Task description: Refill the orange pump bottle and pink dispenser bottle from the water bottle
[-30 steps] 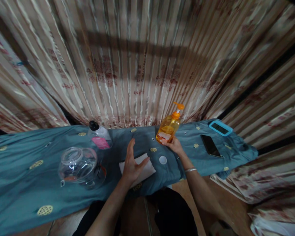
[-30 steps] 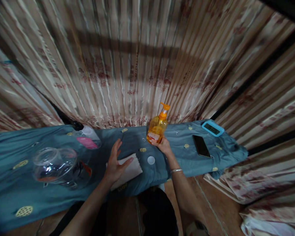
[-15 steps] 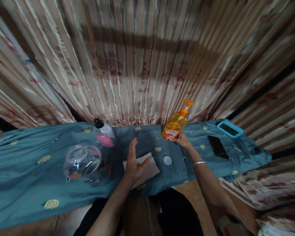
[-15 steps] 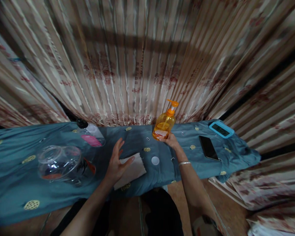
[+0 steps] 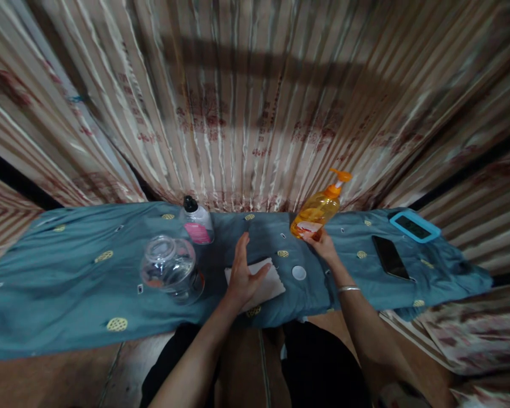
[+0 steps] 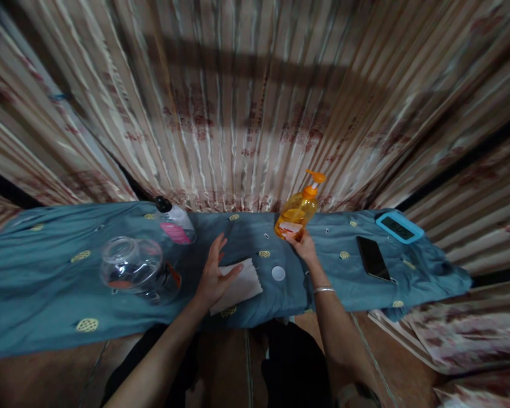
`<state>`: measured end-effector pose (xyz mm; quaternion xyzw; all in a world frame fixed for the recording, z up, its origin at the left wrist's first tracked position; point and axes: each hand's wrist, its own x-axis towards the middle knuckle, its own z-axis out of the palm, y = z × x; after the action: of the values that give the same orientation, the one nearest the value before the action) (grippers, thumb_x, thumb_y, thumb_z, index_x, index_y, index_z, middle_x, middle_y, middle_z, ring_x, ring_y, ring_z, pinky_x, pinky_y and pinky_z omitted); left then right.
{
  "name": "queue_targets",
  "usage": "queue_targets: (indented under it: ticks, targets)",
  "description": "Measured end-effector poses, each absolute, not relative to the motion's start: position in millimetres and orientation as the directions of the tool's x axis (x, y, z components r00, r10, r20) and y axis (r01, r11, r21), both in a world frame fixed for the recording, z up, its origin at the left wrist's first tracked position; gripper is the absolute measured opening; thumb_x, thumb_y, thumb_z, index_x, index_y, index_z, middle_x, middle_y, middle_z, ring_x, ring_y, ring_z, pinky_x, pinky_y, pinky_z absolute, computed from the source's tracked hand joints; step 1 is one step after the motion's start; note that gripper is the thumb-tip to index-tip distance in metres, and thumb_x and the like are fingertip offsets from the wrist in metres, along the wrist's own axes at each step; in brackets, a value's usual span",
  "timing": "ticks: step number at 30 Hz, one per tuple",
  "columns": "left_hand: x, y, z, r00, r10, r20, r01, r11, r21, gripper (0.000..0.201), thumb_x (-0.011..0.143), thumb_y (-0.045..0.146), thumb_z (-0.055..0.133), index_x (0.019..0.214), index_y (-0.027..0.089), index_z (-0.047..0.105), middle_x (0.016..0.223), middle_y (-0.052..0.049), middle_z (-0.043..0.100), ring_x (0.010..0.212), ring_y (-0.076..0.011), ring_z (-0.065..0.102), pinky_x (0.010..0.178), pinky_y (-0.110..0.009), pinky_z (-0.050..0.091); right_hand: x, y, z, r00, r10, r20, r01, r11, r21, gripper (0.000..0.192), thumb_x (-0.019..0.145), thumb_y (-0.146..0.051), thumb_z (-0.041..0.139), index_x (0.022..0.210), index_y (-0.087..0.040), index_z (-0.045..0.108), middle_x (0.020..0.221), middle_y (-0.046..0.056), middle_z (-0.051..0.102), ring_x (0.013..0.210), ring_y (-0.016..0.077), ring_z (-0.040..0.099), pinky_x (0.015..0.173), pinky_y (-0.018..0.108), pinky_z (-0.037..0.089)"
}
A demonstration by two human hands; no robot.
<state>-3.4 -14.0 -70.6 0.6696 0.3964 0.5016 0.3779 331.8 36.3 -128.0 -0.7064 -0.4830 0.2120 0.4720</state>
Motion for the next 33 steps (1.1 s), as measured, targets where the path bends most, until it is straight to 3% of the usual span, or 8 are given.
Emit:
queue_targets:
  ticks: [10,18,21,27,33]
  targets:
    - [1,-18,-73,0.082,0.967,0.242,0.037,-0.246,0.969,0.078,0.081,0.034,0.075,0.149,0.026,0.037,0.158,-0.016,0.042,0.146,-0.0323,0.043,0.118,-0.058,0.039,310,-13,-109,0.583,0.804,0.118,0.588,-0.317,-0.744,0.041,0.093,-0.040,0.067,0.127,-0.019,0.059,0.124,0.008,0.063,0.109,0.0230,0.064,0.095,0.048,0.054]
    - [4,-24,-89,0.022,0.994,0.104,-0.027,-0.103,0.994,0.070,0.083,0.025,0.073,0.145,0.026,0.039,0.156,-0.014,0.042,0.147,-0.0299,0.043,0.119,-0.054,0.039,244,-34,-64,0.342,0.907,0.247,0.756,-0.109,-0.645,0.045,0.095,-0.041,0.064,0.134,-0.020,0.055,0.130,0.009,0.062,0.115,0.0242,0.063,0.099,0.049,0.053]
    - [0,-21,-94,-0.017,0.999,0.049,-0.047,-0.050,0.998,0.066,0.084,0.023,0.071,0.143,0.026,0.041,0.156,-0.015,0.043,0.147,-0.0296,0.042,0.119,-0.053,0.039,202,-27,-65,0.205,0.962,0.181,0.794,-0.056,-0.606,0.043,0.096,-0.041,0.063,0.133,-0.020,0.056,0.120,0.008,0.065,0.104,0.0211,0.066,0.094,0.046,0.055]
    - [-12,-15,-95,-0.103,0.992,-0.067,-0.169,0.049,0.984,0.063,0.080,0.022,0.074,0.138,0.024,0.048,0.155,-0.014,0.044,0.147,-0.0311,0.043,0.119,-0.052,0.037,142,-23,-79,-0.013,1.000,0.008,0.867,0.015,-0.498,0.044,0.093,-0.039,0.067,0.132,-0.020,0.057,0.139,0.010,0.057,0.125,0.0273,0.058,0.103,0.052,0.050]
    - [-17,-13,-91,-0.103,0.991,-0.088,-0.180,0.068,0.981,0.061,0.080,0.015,0.071,0.136,0.024,0.050,0.155,-0.013,0.046,0.147,-0.0298,0.043,0.120,-0.049,0.037,144,-32,-67,-0.014,0.983,-0.183,0.912,-0.063,-0.404,0.028,0.096,-0.040,0.064,0.113,-0.018,0.065,0.111,0.005,0.068,0.101,0.0191,0.067,0.090,0.042,0.056]
